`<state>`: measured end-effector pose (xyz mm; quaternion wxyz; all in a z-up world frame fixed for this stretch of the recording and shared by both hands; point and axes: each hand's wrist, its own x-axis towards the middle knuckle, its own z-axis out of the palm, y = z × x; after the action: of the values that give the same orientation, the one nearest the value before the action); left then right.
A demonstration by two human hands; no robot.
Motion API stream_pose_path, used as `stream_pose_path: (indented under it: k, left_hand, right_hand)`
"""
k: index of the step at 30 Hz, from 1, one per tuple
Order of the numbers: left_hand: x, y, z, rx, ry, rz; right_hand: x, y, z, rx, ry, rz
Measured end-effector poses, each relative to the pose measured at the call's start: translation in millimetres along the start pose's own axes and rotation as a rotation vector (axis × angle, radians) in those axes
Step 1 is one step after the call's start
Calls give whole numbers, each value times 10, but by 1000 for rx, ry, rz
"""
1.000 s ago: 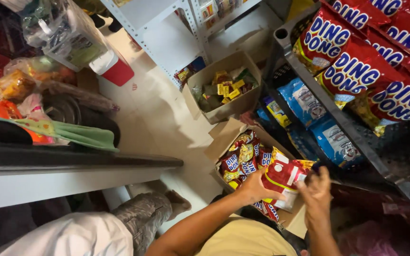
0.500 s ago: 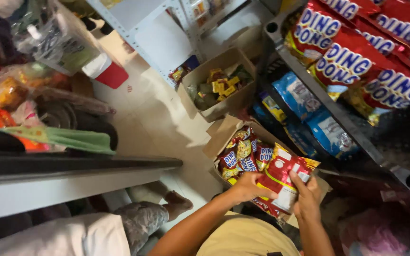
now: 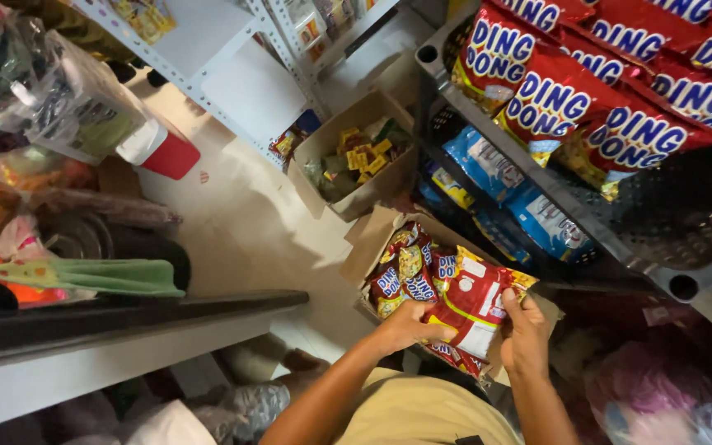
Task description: The person repeatedly picks up red snack packets from a cardboard box on the floor and places them into a black plastic basket on a shelf. They handle the packets by hand, arranging them in rows within the basket.
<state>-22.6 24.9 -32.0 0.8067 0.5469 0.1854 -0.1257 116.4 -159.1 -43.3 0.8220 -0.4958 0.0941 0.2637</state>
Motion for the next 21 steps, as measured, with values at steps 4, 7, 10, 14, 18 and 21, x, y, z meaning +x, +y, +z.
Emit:
stream_pose_path:
  k: [4, 7, 10, 14, 18, 21]
  left_hand:
    - [-19, -67, -49, 42, -42, 54]
    - [-99, 54, 62, 617, 331, 410]
    - [-302, 443, 327, 273, 208, 399]
    - [-206, 653, 453, -59, 12, 409]
    - [150, 159, 140, -361, 191, 423]
    - [263, -61, -42, -494, 336, 221]
  right_hand:
    - [-35, -55, 79, -35, -17, -118]
    - [8, -84, 82, -218, 101, -347]
    - [-300, -342, 539, -251, 137, -447]
    - [-694, -408, 1078, -750, 152, -494]
    - [-891, -328, 1249, -1009, -211, -842]
    - [-905, -254, 1162, -1084, -375, -861]
